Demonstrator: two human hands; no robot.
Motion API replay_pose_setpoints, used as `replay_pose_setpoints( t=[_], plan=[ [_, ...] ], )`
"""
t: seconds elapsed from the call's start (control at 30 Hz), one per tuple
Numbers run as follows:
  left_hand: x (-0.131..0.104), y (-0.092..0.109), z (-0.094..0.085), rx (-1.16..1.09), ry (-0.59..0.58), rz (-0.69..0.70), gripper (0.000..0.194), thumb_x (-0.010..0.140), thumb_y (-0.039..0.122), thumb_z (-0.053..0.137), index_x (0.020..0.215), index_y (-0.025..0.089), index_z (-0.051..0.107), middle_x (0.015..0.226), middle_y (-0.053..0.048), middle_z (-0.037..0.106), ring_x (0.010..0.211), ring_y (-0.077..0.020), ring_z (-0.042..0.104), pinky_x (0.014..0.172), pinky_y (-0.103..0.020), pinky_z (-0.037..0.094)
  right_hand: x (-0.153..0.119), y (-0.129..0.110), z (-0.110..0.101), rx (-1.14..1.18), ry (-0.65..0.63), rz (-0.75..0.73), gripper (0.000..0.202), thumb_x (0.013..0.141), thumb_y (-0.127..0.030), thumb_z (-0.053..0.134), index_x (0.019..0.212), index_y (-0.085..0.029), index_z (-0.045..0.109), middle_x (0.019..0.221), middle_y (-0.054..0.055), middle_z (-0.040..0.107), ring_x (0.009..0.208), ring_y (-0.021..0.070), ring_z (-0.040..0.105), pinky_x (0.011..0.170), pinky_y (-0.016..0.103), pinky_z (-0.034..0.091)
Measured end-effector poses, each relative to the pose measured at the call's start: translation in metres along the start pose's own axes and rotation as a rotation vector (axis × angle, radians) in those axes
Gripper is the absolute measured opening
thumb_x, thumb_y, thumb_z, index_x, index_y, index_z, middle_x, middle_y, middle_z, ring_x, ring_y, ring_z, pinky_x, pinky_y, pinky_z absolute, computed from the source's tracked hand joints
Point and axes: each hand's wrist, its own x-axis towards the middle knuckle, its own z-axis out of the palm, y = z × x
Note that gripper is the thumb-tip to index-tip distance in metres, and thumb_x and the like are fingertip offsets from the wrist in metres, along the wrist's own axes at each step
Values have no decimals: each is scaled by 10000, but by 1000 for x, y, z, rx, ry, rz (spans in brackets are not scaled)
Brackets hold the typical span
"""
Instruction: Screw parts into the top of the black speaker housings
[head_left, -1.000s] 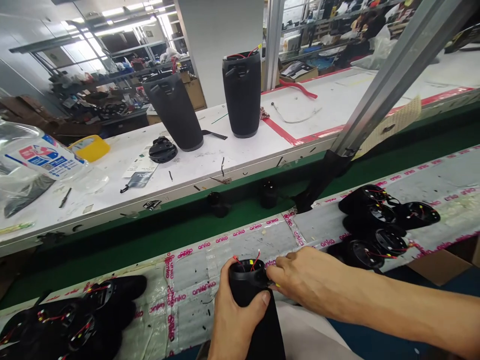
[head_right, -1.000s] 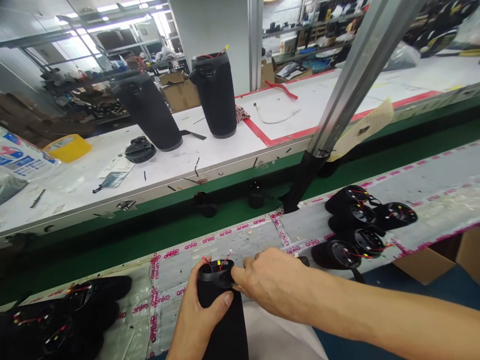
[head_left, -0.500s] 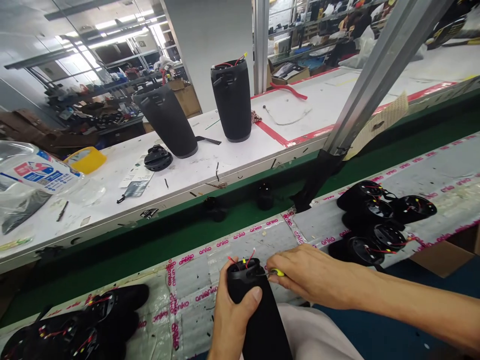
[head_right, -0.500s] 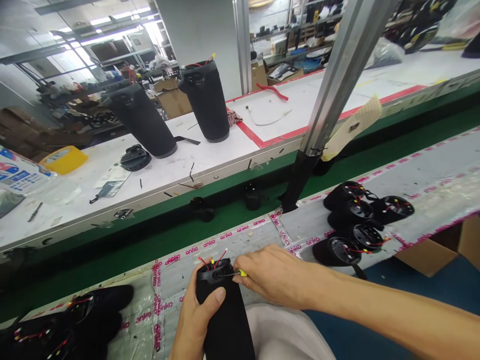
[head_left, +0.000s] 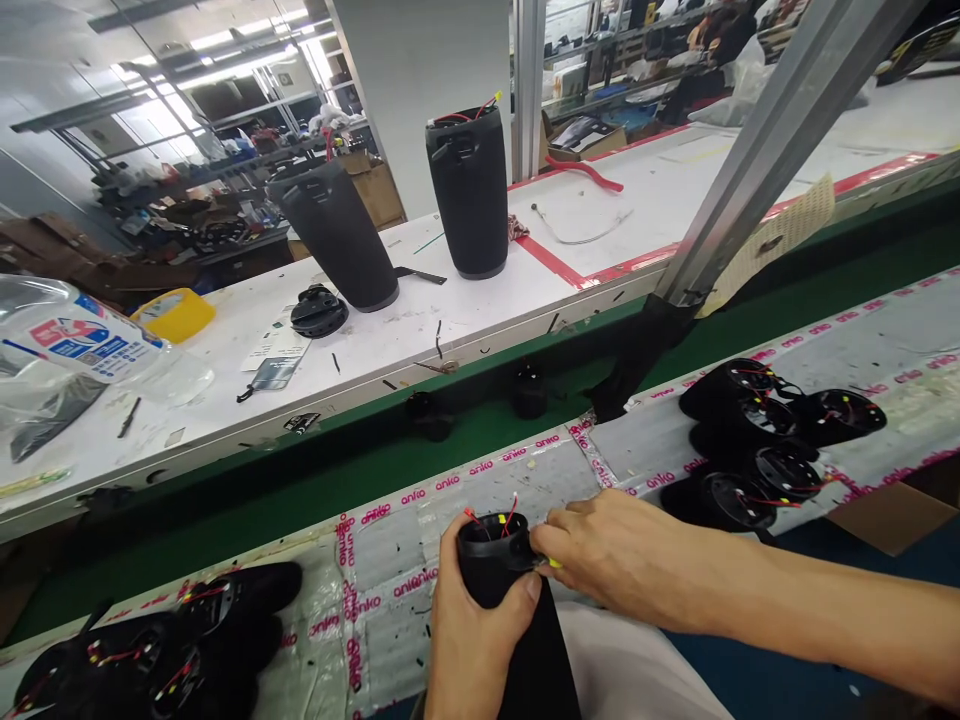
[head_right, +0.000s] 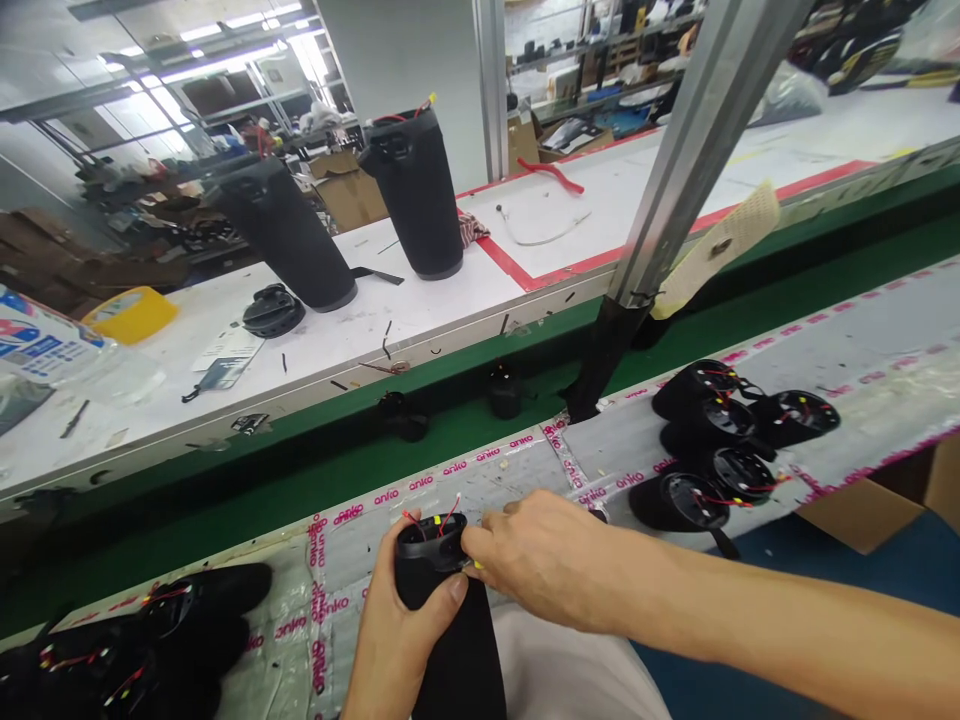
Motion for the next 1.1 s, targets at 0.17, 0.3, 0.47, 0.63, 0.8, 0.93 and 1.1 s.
replay_pose_setpoints(
  t=[0.17,0.3,0.47,0.63,0.8,0.93,1.1],
  plan=[
    [-4,0,4,38,71,-9,787,657,445,755,1377,193,565,1298,-171,759,1248,-419,685,1080,-560,493,-3,-8,-3,-93,-86,8,228,893,-83,705,899,-252,551,816,-12,697,616,206,651,491,405,100],
    [-3,-8,7,71,115,1,773,652,436,758,1373,224,577,1273,-162,758,1219,-430,696,1073,-586,493,-1,-14,-2,-110,-156,19,245,854,-70,723,959,-244,585,823,-7,691,619,192,655,461,408,95],
    [3,-19,4,112,112,-41,847,634,472,813,1401,239,542,1343,-172,721,1295,-436,663,1129,-600,462,4,-21,9,-116,-178,66,318,770,-55,770,965,-224,584,866,17,698,661,199,690,445,408,153],
    [6,-21,-7,-82,13,24,832,630,481,819,1368,188,571,1351,-169,722,1307,-404,647,1183,-567,438,8,-10,4,65,-112,79,61,1039,-223,653,1027,-221,593,873,19,758,663,206,699,519,377,190],
    [6,-19,-8,-119,-39,21,874,621,471,844,1393,168,571,1392,-177,722,1333,-404,635,1199,-565,421,6,-3,-2,42,-105,52,80,1086,-249,585,1008,-231,574,873,19,751,686,228,725,528,385,159],
    [5,-21,-7,-82,-3,31,853,641,459,829,1395,162,564,1398,-187,715,1334,-396,634,1208,-570,417,4,-7,4,-30,-42,43,99,1062,-240,614,999,-228,539,822,12,726,633,206,697,510,382,145],
    [4,-25,-7,-111,1,34,836,619,450,847,1370,191,589,1417,-162,721,1411,-416,600,1228,-570,408,3,-11,4,-59,-47,33,152,1043,-215,615,934,-239,511,802,17,701,625,210,682,499,406,108]
  ],
)
